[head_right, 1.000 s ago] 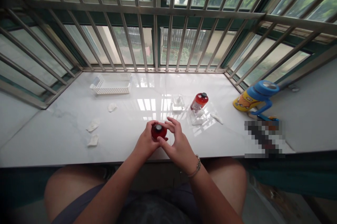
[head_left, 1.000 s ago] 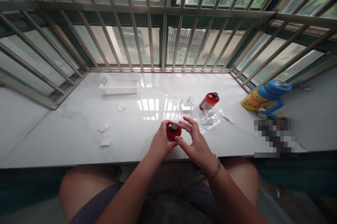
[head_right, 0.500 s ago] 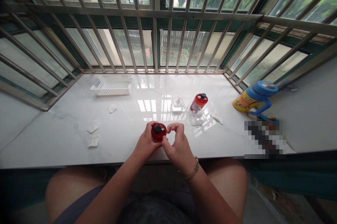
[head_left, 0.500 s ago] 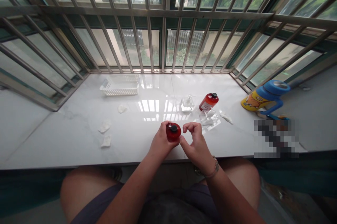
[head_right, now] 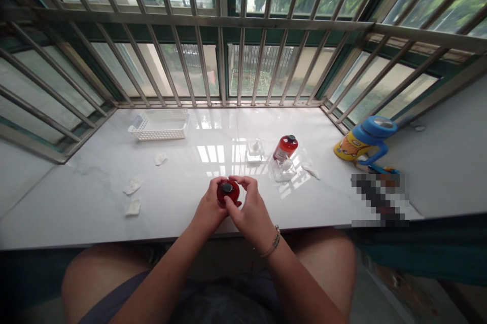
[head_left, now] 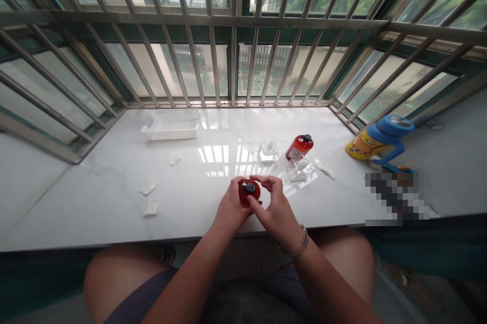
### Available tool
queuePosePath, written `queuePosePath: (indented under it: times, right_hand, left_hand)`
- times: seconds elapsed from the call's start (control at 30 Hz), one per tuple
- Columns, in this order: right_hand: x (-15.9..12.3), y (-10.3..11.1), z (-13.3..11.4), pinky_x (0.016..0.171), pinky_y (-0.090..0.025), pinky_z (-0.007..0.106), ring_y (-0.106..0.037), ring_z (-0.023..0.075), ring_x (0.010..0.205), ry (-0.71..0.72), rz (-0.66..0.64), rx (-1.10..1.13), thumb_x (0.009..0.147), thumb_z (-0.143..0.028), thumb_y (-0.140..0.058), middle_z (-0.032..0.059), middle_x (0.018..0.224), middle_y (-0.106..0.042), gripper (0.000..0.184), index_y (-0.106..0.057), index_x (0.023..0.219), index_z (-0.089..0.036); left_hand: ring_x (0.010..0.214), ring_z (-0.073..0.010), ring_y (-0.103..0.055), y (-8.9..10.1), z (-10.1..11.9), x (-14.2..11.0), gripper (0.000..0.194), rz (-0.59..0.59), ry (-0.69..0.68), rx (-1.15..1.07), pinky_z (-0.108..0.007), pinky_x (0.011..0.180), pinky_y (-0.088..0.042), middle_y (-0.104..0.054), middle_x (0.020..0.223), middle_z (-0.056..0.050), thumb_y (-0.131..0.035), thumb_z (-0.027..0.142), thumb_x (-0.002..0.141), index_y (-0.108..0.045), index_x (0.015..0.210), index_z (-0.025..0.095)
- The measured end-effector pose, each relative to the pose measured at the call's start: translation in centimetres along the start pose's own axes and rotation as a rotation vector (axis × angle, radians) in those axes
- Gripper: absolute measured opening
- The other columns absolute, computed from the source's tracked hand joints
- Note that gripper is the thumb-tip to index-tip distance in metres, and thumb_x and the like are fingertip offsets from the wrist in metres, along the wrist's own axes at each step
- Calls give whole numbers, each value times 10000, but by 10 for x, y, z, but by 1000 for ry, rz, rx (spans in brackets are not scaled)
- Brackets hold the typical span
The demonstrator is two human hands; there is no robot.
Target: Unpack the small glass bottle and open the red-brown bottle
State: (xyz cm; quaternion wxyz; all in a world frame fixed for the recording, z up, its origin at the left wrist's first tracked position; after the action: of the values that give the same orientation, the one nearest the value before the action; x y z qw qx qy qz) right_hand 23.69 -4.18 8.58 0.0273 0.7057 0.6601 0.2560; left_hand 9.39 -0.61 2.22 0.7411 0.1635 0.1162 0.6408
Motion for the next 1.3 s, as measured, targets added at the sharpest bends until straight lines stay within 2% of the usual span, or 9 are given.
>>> queuePosePath:
  times: [0.17, 0.4, 0.53, 0.67, 0.77, 0.87, 0.97, 1.13, 1.3]
  right_hand:
    - [1, 0, 8, 1094, -610, 505, -692, 275, 1295, -39, 12, -24, 1003, -302, -664, 113, 1323, -702, 372, -444, 1303, -281]
    - [9, 4, 0, 1044, -596, 547, -689, 298, 1141, 4, 60, -172, 955, -288, -726, 95, 1191, -702, 302, -526, 1181, -279]
    - [11, 13, -8, 1124, -551, 533, -627, 316, 1283, 84, 37, -225, 950, -351, -776, 118, 1334, -655, 489, -524, 1363, -277]
    - [17, 66, 2, 1184, -462, 568, -580, 334, 1344, 215, 238, -481, 1033, -375, -672, 155, 1388, -636, 422, -523, 1403, -235]
    - [30, 114, 33, 1140, -459, 578, -599, 364, 1274, 185, 379, -733, 1029, -394, -653, 184, 1312, -667, 380, -566, 1333, -184]
    - [49, 142, 74, 1047, -492, 522, -621, 367, 1167, 35, 317, -889, 1006, -398, -650, 192, 1241, -695, 393, -579, 1306, -154]
    - [61, 153, 98, 952, -499, 441, -647, 329, 1068, -66, 212, -956, 1015, -327, -603, 159, 1159, -720, 279, -602, 1242, -165]
    - [62, 169, 106, 800, -473, 357, -673, 268, 932, -124, 197, -984, 1011, -270, -590, 103, 1052, -730, 243, -595, 1239, -185]
    - [56, 191, 112, 842, -461, 369, -670, 286, 969, -173, 198, -1039, 1016, -256, -585, 140, 1083, -733, 288, -596, 1288, -163]
  left_hand:
    - [1174, -295, -735, 2, 4, -1, 738, 7, -9, 17, -445, 1007, -582, -708, 1356, -62, -903, 327, 772, -486, 1382, 309]
    - [1134, -291, -741, 2, 5, -1, 705, 1, 2, 20, -449, 980, -590, -717, 1318, -61, -890, 323, 778, -502, 1367, 306]
    - [1139, -291, -739, 3, 5, -1, 756, 1, 13, 20, -437, 983, -587, -717, 1312, -55, -918, 314, 742, -502, 1374, 304]
    - [1192, -285, -715, 6, 13, 3, 733, 16, -15, 33, -443, 1072, -553, -708, 1320, -46, -934, 346, 741, -522, 1347, 301]
    - [1192, -283, -712, 1, 21, 15, 724, 20, -24, 39, -431, 1065, -552, -713, 1302, -38, -949, 366, 739, -536, 1332, 308]
    - [1179, -279, -712, -12, 35, 34, 732, 14, -63, 18, -423, 1055, -554, -722, 1284, -34, -961, 351, 734, -534, 1328, 312]
    - [1181, -285, -709, -34, 48, 55, 741, -3, -100, -7, -429, 1046, -559, -717, 1303, -51, -970, 337, 730, -525, 1322, 303]
    - [1216, -309, -704, -75, 59, 79, 755, -33, -136, -32, -464, 1055, -563, -698, 1328, -92, -976, 338, 734, -509, 1325, 280]
    - [1311, -342, -669, -106, 58, 89, 800, -63, -164, -35, -502, 1104, -542, -670, 1387, -144, -981, 354, 746, -501, 1379, 259]
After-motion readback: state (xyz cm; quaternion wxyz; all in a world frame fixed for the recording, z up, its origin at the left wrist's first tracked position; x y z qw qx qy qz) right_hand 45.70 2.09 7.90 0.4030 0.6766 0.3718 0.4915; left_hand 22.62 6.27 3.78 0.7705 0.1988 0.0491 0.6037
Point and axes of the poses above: each hand's wrist, its own x-axis towards the middle knuckle, its own y-axis out of the back of the hand, z = x × y, the point moved 10 cm from there along x, towards the middle knuckle
